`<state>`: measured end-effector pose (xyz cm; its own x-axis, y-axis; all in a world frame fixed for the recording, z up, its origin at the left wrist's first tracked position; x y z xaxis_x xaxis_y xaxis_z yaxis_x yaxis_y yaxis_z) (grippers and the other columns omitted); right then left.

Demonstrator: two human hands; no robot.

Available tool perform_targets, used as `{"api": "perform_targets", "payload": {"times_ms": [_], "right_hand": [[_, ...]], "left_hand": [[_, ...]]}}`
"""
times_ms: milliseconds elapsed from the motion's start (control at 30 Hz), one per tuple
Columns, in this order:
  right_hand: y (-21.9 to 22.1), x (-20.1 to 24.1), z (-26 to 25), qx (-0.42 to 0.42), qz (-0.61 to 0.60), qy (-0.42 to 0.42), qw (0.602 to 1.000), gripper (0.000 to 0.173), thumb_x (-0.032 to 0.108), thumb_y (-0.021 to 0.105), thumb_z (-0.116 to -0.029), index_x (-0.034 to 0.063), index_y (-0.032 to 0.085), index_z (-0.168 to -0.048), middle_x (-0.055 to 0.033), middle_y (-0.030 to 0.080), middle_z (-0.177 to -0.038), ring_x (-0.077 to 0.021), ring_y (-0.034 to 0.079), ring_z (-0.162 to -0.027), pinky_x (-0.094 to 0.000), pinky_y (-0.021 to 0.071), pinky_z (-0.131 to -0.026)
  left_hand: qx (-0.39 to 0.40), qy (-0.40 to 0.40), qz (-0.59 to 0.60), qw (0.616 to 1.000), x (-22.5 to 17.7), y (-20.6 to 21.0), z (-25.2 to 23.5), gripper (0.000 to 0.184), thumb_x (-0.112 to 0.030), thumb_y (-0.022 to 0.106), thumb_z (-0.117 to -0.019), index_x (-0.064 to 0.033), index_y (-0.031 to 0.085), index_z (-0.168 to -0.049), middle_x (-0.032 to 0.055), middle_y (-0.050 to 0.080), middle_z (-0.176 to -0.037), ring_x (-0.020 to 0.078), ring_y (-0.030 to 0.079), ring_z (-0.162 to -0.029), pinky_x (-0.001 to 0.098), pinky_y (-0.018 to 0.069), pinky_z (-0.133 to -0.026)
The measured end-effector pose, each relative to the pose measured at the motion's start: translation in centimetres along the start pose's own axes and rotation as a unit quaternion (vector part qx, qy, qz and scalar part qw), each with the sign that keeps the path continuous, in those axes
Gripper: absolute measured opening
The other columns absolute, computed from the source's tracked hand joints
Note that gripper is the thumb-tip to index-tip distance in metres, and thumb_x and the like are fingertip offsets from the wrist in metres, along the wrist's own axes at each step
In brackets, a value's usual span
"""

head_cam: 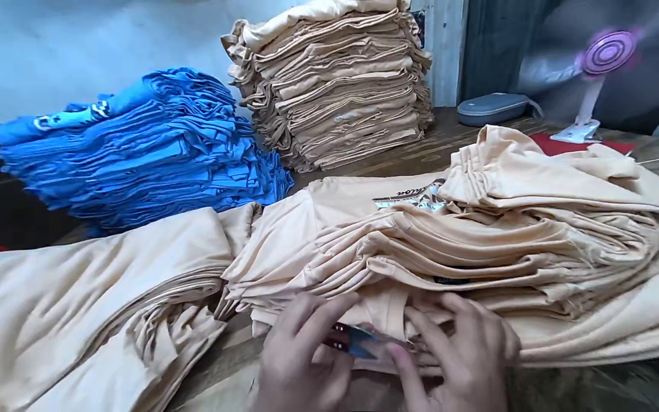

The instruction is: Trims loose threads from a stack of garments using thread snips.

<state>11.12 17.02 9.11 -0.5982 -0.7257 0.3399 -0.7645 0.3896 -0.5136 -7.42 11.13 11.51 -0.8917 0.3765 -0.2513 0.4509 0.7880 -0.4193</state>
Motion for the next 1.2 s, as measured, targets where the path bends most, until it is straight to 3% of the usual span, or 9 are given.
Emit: {"api": "perform_targets", "payload": {"times_ms": [133,200,333,433,767,900,1000,1100,1200], "right_hand": [[0.2,2.3,-0.4,-0.066,-0.112,-0.131,0.983,0.006,0.021,0.072,-0.0934,0.0197,0.078,-0.092,0.0021,0.07,-0.109,-0.0152,0.059,-0.11,-0.0368,0.0428,-0.104],[0.2,2.2,-0.3,-0.094,-0.176,-0.15,0.968,0.004,0.01,0.073,-0.0908,0.0104,0.076,-0.09,-0.0026,0.07,-0.104,-0.0127,0.065,-0.105,-0.0283,0.0537,-0.098],[0.3,-1.5,-0.8,-0.112,-0.276,0.012,0.955,0.006,0.014,0.076,-0.0927,0.0076,0.077,-0.092,-0.0041,0.067,-0.105,-0.0038,0.067,-0.097,-0.0174,0.0587,-0.085],[0.9,-2.7,-1.5,-0.075,-0.29,0.087,0.95,0.015,0.016,0.076,-0.0924,0.0013,0.077,-0.095,-0.0119,0.065,-0.107,-0.0063,0.071,-0.085,-0.0196,0.0644,-0.07],[1.0,-3.8,-0.9,-0.083,-0.354,0.138,0.921,0.006,0.006,0.072,-0.0915,0.0002,0.073,-0.089,-0.0068,0.064,-0.093,-0.0066,0.07,-0.076,-0.0205,0.0643,-0.066],[1.8,-2.2,-1.1,-0.001,-0.305,0.118,0.945,0.039,0.027,0.083,-0.0866,0.0014,0.073,-0.114,-0.0065,0.071,-0.103,-0.0084,0.07,-0.084,-0.0242,0.0625,-0.068],[1.3,-2.3,-0.5,-0.099,-0.343,0.071,0.931,0.015,0.006,0.086,-0.0788,0.0105,0.083,-0.092,0.0002,0.068,-0.083,-0.0051,0.065,-0.079,-0.0183,0.0578,-0.071],[0.8,-2.9,0.2,-0.126,-0.395,0.069,0.907,0.015,-0.002,0.083,-0.0786,0.01,0.081,-0.088,-0.0012,0.067,-0.085,-0.0066,0.067,-0.082,-0.0181,0.0597,-0.073],[0.6,-3.1,0.9,-0.108,-0.396,0.074,0.909,0.006,0.008,0.081,-0.0863,0.0111,0.079,-0.09,-0.0013,0.073,-0.096,-0.0093,0.069,-0.094,-0.0223,0.0594,-0.082]], "left_hand": [[0.077,-0.174,0.068,0.979,1.0,2.0,-1.4,0.021,-0.039,0.075,-0.0871,-0.0188,0.075,-0.082,-0.0119,0.067,-0.069,-0.0048,0.057,-0.057,0.0168,0.0483,-0.048],[0.187,-0.257,0.115,0.941,1.7,4.8,-1.1,0.013,-0.034,0.075,-0.084,-0.0211,0.076,-0.083,-0.013,0.066,-0.067,-0.0024,0.058,-0.055,0.0205,0.0492,-0.048],[0.141,-0.284,0.254,0.914,1.9,5.7,-1.3,0.01,-0.019,0.069,-0.0961,-0.0118,0.076,-0.096,-0.0052,0.069,-0.073,0.0033,0.06,-0.058,0.0202,0.0499,-0.052],[0.11,-0.302,0.313,0.894,1.9,6.1,-0.7,0.009,-0.011,0.068,-0.097,-0.0059,0.072,-0.102,-0.0015,0.07,-0.076,0.0054,0.062,-0.061,0.0203,0.0512,-0.055],[0.117,-0.259,0.327,0.901,1.5,5.7,-0.2,0.011,-0.006,0.067,-0.0961,-0.0045,0.068,-0.106,-0.0014,0.071,-0.078,0.0044,0.063,-0.062,0.0191,0.0507,-0.055],[0.123,-0.247,0.322,0.906,1.4,5.9,0.0,0.011,-0.009,0.066,-0.0974,-0.0043,0.069,-0.108,-0.0016,0.072,-0.079,0.0054,0.064,-0.064,0.0203,0.053,-0.055],[0.126,-0.248,0.322,0.905,1.3,6.0,0.5,0.012,-0.008,0.068,-0.0964,-0.0037,0.068,-0.108,-0.0005,0.073,-0.08,0.0071,0.067,-0.065,0.0219,0.0557,-0.057],[0.093,-0.251,0.207,0.941,1.1,4.3,0.8,0.021,-0.005,0.078,-0.0848,-0.0082,0.072,-0.105,-0.0033,0.075,-0.086,0.005,0.069,-0.071,0.0229,0.0588,-0.06],[0.07,-0.127,0.015,0.989,-1.2,1.5,0.3,0.032,-0.023,0.082,-0.0823,-0.0132,0.075,-0.112,-0.0007,0.074,-0.102,0.0116,0.068,-0.097,0.0332,0.0565,-0.084]]}}
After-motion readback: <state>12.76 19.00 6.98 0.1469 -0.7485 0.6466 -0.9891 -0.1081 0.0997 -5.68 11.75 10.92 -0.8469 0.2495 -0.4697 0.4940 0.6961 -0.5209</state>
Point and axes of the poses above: each hand's wrist, its own z-axis away from the middle knuckle, its own y-axis out of the palm, x = y × z, the point moved 10 cm from there along -z, towards the middle knuckle
